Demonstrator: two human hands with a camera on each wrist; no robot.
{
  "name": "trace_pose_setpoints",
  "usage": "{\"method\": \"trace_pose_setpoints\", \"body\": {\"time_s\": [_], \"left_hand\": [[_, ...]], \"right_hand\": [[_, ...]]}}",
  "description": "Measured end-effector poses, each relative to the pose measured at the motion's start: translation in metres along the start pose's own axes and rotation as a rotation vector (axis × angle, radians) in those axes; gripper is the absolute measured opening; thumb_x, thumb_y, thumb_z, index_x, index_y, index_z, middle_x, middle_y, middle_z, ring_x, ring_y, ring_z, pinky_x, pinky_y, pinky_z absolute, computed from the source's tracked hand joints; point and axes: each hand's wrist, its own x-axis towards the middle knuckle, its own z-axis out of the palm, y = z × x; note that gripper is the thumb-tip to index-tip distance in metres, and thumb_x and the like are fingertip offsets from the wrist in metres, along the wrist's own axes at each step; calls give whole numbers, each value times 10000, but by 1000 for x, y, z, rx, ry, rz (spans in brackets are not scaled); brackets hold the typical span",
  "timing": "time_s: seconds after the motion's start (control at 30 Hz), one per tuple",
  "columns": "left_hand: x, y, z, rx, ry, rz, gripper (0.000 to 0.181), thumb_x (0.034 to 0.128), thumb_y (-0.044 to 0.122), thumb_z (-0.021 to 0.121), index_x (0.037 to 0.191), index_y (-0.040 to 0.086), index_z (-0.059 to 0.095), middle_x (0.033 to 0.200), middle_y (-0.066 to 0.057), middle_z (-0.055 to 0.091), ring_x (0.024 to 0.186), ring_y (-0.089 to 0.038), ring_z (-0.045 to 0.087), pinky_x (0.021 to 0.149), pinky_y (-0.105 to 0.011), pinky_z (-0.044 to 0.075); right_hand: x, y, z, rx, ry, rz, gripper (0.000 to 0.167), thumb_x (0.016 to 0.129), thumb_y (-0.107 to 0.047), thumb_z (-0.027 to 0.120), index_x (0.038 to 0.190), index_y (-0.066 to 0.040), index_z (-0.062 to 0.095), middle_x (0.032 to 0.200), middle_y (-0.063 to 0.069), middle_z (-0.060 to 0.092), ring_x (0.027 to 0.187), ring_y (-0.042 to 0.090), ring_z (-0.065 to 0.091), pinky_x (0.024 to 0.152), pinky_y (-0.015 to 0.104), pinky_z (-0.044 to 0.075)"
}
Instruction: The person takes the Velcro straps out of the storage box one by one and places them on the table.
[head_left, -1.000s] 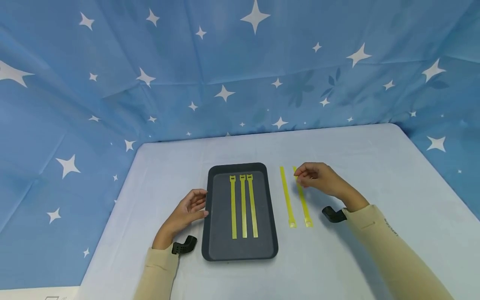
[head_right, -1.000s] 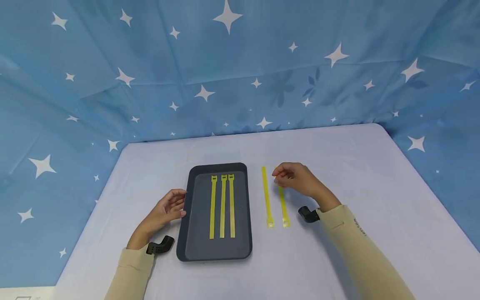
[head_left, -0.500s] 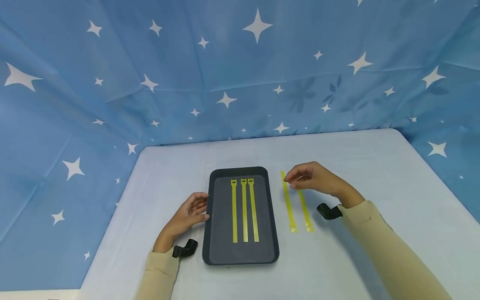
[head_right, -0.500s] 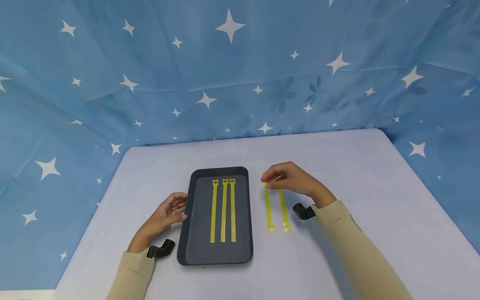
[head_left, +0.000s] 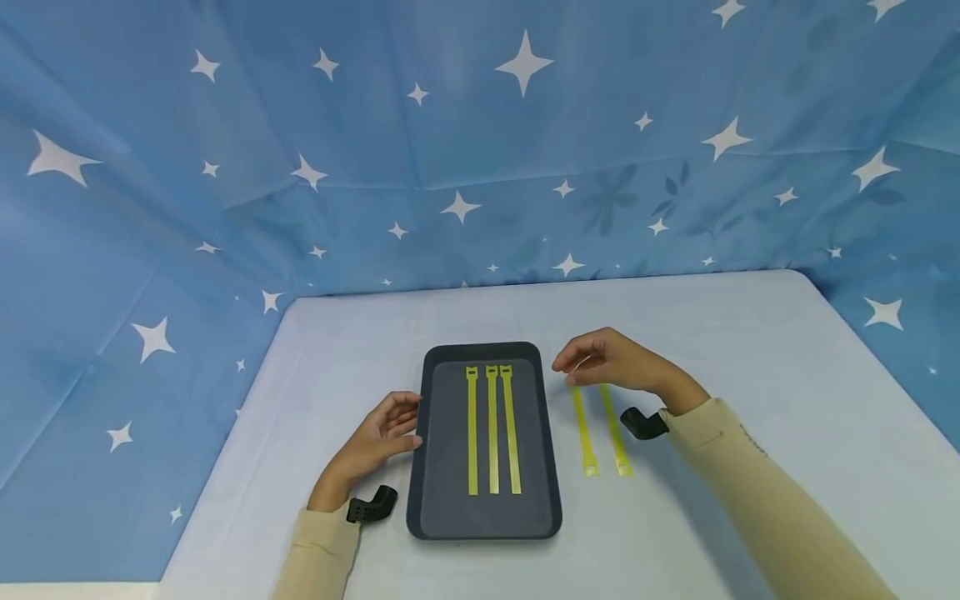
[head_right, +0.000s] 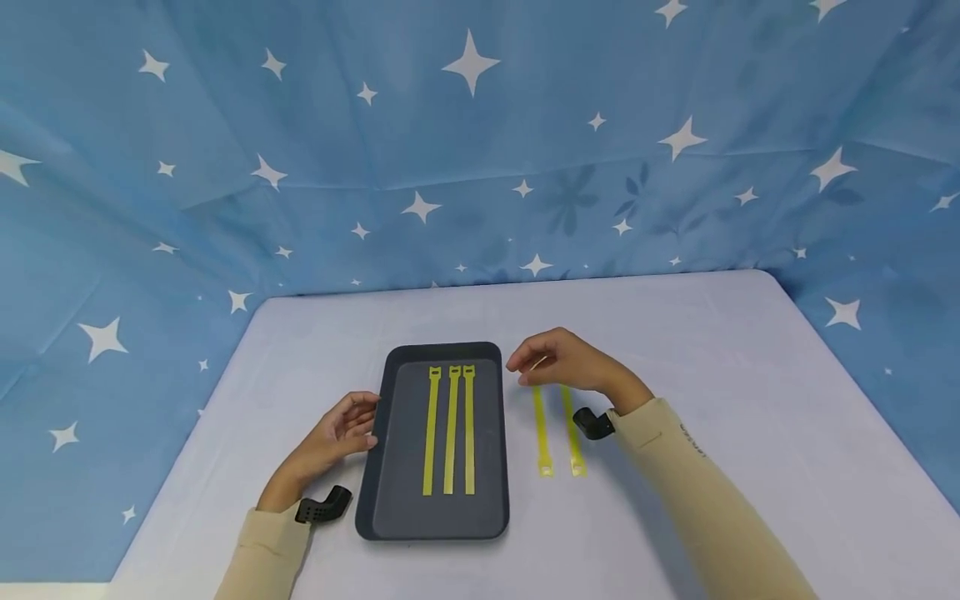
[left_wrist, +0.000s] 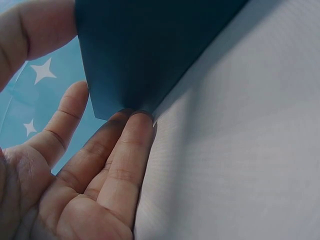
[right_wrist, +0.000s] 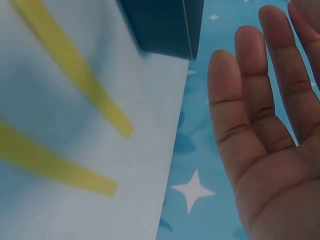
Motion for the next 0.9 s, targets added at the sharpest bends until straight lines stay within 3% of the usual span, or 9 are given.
{"method": "trace_pose_setpoints", "body": {"time_s": [0.1,0.3,0.57,0.77,0.9], "left_hand": [[0,-1,0,-8,-1,-3,660,992,12,702,1530,-154,358,1603,-407,360,1503,-605,337,1147,-191,454],[1,-3,2,-17,-10,1,672,991,20,717,1529,-160,357,1603,-412,357,1506,-604,336,1155,-204,454],[0,-2,0,-21,-6,4,670,993,21,729,1523,-161,360,1593,-412,369,1498,-607,348,1148,-206,461],[1,0,-1,-18,-8,9,669,1001,39,741,1522,-154,368,1588,-407,378,1491,-599,365,1151,-213,463],[1,0,-1,-17,-8,7,673,999,42,743,1523,-153,368,1590,-410,375,1490,-598,368,1151,-215,464]], "right_hand": [[6,0,3,12,-20,-34,227,988,31,730,1193,129,721,1181,190,739,1032,199,728,918,331,632],[15,0,7,7,-70,-66,235,992,46,721,1190,172,700,1198,369,682,1010,190,725,910,346,635],[31,-8,12,-6,-114,-65,268,991,26,726,1221,161,699,1232,384,661,1045,222,719,913,364,640],[46,-12,19,-20,-165,-89,232,989,26,734,1208,103,738,1229,318,701,1103,421,701,923,375,641],[53,-11,22,-9,-185,-91,233,983,34,737,1201,118,734,1233,341,694,1130,535,667,918,362,640]]}}
